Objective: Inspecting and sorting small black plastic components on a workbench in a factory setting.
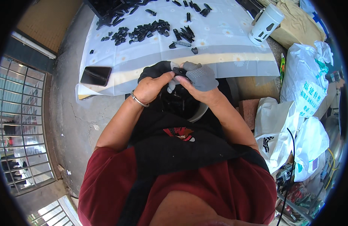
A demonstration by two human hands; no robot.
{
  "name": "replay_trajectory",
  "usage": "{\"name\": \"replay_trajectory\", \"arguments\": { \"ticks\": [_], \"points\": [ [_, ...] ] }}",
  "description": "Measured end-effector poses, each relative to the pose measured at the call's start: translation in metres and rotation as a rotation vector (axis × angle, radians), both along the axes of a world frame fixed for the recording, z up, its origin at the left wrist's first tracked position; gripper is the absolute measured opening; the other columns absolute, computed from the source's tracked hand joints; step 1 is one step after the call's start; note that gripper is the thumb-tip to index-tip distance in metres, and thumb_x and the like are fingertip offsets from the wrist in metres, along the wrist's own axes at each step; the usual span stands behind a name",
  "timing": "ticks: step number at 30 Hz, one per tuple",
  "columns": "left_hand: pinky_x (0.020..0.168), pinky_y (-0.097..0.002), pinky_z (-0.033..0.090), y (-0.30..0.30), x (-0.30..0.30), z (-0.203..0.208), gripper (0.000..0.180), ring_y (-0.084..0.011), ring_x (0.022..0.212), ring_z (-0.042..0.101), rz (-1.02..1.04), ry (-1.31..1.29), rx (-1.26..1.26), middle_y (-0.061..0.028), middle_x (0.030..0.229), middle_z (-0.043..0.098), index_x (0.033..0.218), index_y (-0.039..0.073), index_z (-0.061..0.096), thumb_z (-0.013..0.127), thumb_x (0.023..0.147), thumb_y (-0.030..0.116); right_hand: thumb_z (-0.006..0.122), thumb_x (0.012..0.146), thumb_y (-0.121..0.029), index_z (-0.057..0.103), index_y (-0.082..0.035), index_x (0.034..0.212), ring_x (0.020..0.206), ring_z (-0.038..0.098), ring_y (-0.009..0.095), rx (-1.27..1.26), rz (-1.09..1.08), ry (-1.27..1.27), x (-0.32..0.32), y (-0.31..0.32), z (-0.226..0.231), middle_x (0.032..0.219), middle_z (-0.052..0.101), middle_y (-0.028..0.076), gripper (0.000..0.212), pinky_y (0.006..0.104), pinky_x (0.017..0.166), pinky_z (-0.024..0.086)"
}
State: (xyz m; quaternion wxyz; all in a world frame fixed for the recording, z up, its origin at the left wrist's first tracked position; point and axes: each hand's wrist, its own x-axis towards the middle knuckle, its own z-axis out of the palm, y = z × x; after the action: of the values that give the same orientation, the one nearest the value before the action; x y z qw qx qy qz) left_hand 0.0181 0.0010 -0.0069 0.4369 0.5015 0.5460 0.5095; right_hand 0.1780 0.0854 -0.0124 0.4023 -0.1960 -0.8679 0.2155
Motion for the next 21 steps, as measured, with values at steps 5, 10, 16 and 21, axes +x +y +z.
{"name": "replay_trajectory", "arguments": {
  "ticks": [5, 10, 16, 21],
  "points": [
    [0.082, -0.0250, 0.043, -0.001, 0.006, -0.018, 0.022, -0.0136, 0.091, 0.055, 0.148, -0.117, -0.176, -0.0069, 0.098, 0.060, 0.107, -0.001, 0.055, 0.053, 0.086, 0.005, 0.067, 0.072, -0.016, 0.059, -0.004, 0.092, 0.073, 0.059, 0.028, 0.129, 0.060, -0.014, -0.001, -0.002, -0.009, 0.082, 0.061, 0.011, 0.024, 0.0351, 0.064, 0.046],
    [0.084, -0.0248, 0.042, 0.001, -0.010, -0.024, 0.027, -0.0137, 0.093, 0.055, 0.085, -0.153, -0.173, -0.0072, 0.102, 0.059, 0.111, 0.000, 0.053, 0.055, 0.085, 0.007, 0.066, 0.073, -0.015, 0.060, -0.006, 0.092, 0.075, 0.059, 0.027, 0.106, 0.085, -0.019, -0.001, -0.002, -0.006, 0.083, 0.061, 0.009, 0.022, 0.0357, 0.066, 0.046],
    [0.082, -0.0243, 0.042, 0.001, -0.014, -0.024, 0.027, -0.0125, 0.092, 0.054, -0.036, 0.033, -0.289, -0.0070, 0.101, 0.060, 0.109, 0.000, 0.056, 0.053, 0.088, 0.017, 0.063, 0.076, -0.018, 0.059, -0.006, 0.092, 0.075, 0.058, 0.028, 0.039, 0.124, -0.022, -0.001, -0.005, -0.007, 0.080, 0.060, 0.009, 0.020, 0.0368, 0.067, 0.045],
    [0.058, -0.0293, 0.044, -0.001, 0.004, -0.018, 0.043, -0.0145, 0.066, 0.056, 0.174, 0.192, -0.025, -0.0088, 0.071, 0.059, 0.088, 0.006, 0.063, 0.035, 0.093, 0.038, 0.060, 0.079, -0.020, 0.059, -0.004, 0.092, 0.076, 0.057, 0.028, -0.104, 0.071, -0.197, 0.003, -0.011, 0.011, 0.080, 0.060, 0.011, 0.020, 0.0360, 0.067, 0.044]
  ]
}}
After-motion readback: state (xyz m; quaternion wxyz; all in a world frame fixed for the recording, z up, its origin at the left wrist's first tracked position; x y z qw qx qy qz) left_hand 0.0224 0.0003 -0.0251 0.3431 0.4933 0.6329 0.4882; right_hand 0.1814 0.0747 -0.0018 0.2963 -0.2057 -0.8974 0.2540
